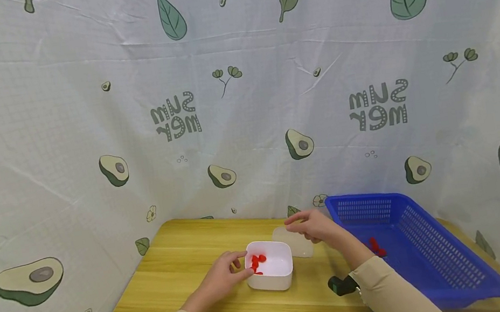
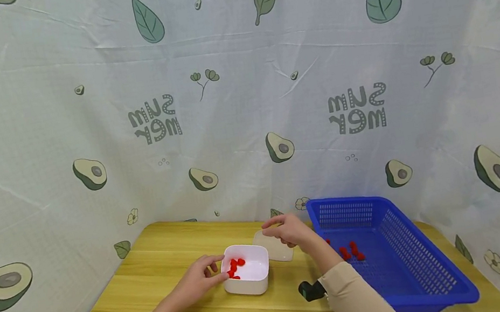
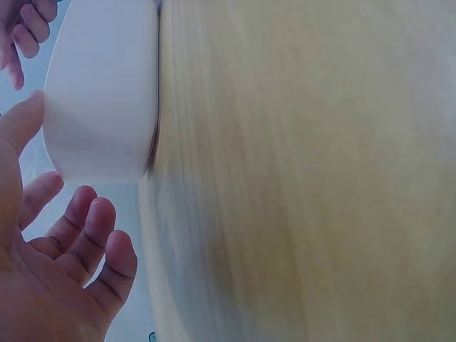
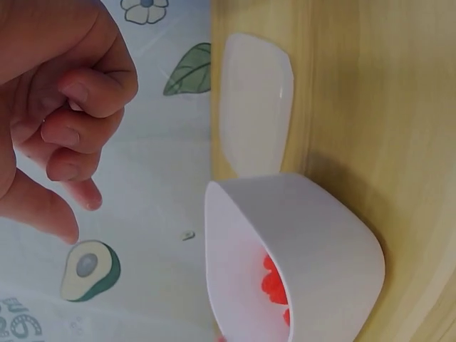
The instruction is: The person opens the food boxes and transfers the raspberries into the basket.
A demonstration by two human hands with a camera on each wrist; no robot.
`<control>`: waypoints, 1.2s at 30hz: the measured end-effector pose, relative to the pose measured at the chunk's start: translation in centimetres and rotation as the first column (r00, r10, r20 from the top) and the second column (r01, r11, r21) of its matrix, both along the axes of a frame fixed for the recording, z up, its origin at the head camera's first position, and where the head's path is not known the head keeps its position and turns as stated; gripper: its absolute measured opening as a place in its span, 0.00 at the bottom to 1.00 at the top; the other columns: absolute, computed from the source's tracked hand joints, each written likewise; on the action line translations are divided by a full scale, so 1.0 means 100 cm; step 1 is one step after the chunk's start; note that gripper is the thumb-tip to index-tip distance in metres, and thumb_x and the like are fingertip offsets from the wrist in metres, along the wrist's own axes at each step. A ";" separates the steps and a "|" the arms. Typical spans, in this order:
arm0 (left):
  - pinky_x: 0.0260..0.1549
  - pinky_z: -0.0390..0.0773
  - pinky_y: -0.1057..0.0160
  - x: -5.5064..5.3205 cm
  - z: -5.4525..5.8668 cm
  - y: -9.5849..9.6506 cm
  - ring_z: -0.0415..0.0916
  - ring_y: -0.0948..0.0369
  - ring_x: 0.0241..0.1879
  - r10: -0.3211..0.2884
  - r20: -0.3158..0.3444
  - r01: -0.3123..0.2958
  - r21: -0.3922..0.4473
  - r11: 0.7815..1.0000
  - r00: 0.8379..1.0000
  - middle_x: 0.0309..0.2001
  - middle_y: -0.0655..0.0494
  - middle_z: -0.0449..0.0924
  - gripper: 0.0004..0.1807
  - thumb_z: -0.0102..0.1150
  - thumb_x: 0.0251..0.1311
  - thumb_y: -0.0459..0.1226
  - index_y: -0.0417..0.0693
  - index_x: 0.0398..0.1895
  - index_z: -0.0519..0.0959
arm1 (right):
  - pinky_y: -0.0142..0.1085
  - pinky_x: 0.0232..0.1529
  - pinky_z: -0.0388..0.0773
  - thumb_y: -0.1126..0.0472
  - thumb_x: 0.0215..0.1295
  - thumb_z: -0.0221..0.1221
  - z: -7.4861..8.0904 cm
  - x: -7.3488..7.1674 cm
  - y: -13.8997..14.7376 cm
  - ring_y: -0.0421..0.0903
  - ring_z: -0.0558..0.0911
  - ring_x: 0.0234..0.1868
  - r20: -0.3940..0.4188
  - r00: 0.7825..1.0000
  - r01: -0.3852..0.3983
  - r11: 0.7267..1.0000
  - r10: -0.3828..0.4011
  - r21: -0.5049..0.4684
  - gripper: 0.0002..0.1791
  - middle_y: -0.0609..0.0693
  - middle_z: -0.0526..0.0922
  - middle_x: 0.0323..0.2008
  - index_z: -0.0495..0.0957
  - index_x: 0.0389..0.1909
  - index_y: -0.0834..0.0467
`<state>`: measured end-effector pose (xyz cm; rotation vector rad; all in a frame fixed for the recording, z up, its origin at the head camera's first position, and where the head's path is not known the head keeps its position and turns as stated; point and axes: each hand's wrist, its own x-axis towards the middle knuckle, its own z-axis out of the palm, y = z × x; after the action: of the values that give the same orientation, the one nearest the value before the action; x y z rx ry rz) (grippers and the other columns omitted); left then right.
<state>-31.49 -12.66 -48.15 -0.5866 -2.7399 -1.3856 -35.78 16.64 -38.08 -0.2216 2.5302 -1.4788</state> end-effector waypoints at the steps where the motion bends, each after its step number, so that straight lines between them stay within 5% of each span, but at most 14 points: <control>1: 0.33 0.72 0.65 0.000 0.000 0.000 0.69 0.58 0.39 0.000 0.001 0.000 0.000 1.000 1.000 0.42 0.56 0.72 0.31 0.67 0.62 0.51 0.49 0.66 0.76 | 0.31 0.17 0.54 0.56 0.67 0.65 -0.001 0.000 -0.002 0.41 0.56 0.15 0.003 1.000 0.002 1.000 -0.002 0.000 0.17 0.44 0.62 0.16 0.83 0.54 0.58; 20: 0.38 0.72 0.61 0.002 0.003 0.001 0.70 0.58 0.40 0.000 -0.008 0.000 -0.014 1.000 1.000 0.42 0.55 0.74 0.31 0.66 0.64 0.52 0.47 0.65 0.76 | 0.31 0.19 0.56 0.57 0.65 0.66 -0.027 0.002 -0.029 0.42 0.59 0.17 0.055 0.993 -0.101 0.994 0.103 -0.040 0.17 0.46 0.63 0.17 0.83 0.51 0.62; 36: 0.37 0.73 0.62 0.001 0.000 0.002 0.70 0.58 0.41 0.001 -0.008 -0.002 -0.029 1.000 1.000 0.42 0.55 0.74 0.32 0.66 0.64 0.52 0.46 0.67 0.75 | 0.32 0.22 0.64 0.54 0.64 0.67 -0.031 0.010 -0.051 0.42 0.64 0.17 0.004 0.986 -0.162 0.971 0.164 0.177 0.15 0.46 0.68 0.18 0.86 0.48 0.57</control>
<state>-31.43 -12.49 -48.13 -0.5900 -2.7584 -1.3420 -34.81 11.50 -41.23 -0.3993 2.5635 -1.1890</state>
